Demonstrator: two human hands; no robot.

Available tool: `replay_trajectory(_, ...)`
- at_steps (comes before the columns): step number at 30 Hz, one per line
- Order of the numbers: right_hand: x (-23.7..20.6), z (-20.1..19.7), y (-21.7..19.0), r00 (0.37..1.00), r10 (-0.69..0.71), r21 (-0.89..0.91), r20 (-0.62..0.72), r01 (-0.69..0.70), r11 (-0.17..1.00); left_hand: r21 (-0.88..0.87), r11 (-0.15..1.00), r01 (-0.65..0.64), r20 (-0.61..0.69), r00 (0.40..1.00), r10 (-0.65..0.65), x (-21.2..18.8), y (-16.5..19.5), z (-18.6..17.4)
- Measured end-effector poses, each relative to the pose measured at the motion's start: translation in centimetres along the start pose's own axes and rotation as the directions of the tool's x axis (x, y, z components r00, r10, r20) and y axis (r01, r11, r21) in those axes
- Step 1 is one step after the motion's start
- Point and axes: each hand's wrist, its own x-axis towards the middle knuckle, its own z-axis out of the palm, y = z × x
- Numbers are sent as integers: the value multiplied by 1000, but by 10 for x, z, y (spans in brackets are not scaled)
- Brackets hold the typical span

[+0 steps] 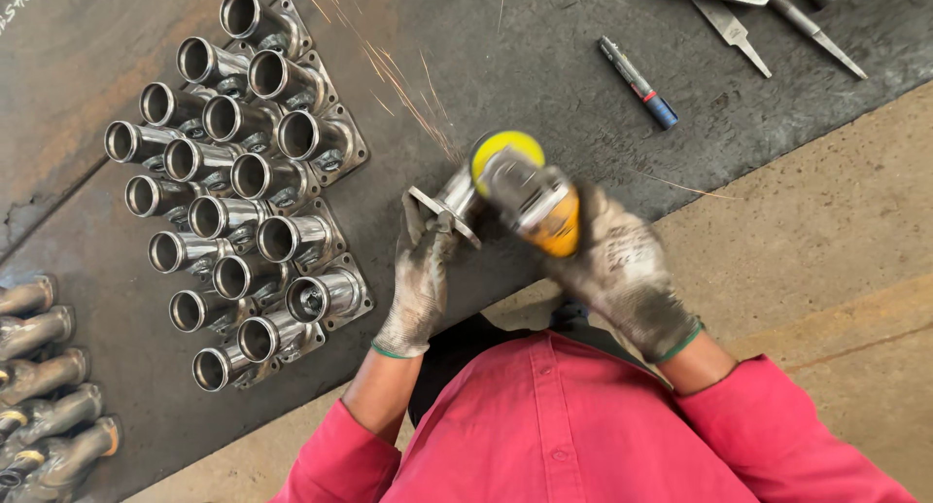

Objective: The person picks up a stainless pipe flange fitting from a tray on the workbench and grinds its weld seam with an angle grinder, producing sparks. They rotate the fitting to grind different sides, set finished pieces aside, and later file and handle finished fittings.

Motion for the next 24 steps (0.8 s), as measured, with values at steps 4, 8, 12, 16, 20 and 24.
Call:
replay_trajectory(4, -3, -8, 4, 1000, -2, -50, 9, 2, 999, -42, 969, 244, -57, 967, -247, 6, 14, 2)
replay_trajectory(8, -16, 0, 3, 997, -75, 68, 20, 73, 995, 396, 701, -593, 152, 796, 586, 8, 19, -1)
replay_trajectory(12, -8, 2, 14, 1000, -21, 51, -7, 21, 998, 273, 907, -321, 69, 947, 315, 7, 17, 2)
replay_trajectory(16, -3, -3, 19, 998, -16, -7, -58, 16, 1000, -369, 903, 219, 22, 974, -227, 9, 22, 8)
replay_trajectory(20, -13, -2, 16, 994, -102, 96, -25, 104, 990, -295, 906, 302, 13, 950, -312, 12, 28, 13)
replay_trajectory(24, -9, -1, 20, 992, -118, 149, -46, 124, 981, -272, 923, 273, 32, 961, -275, 20, 24, 11)
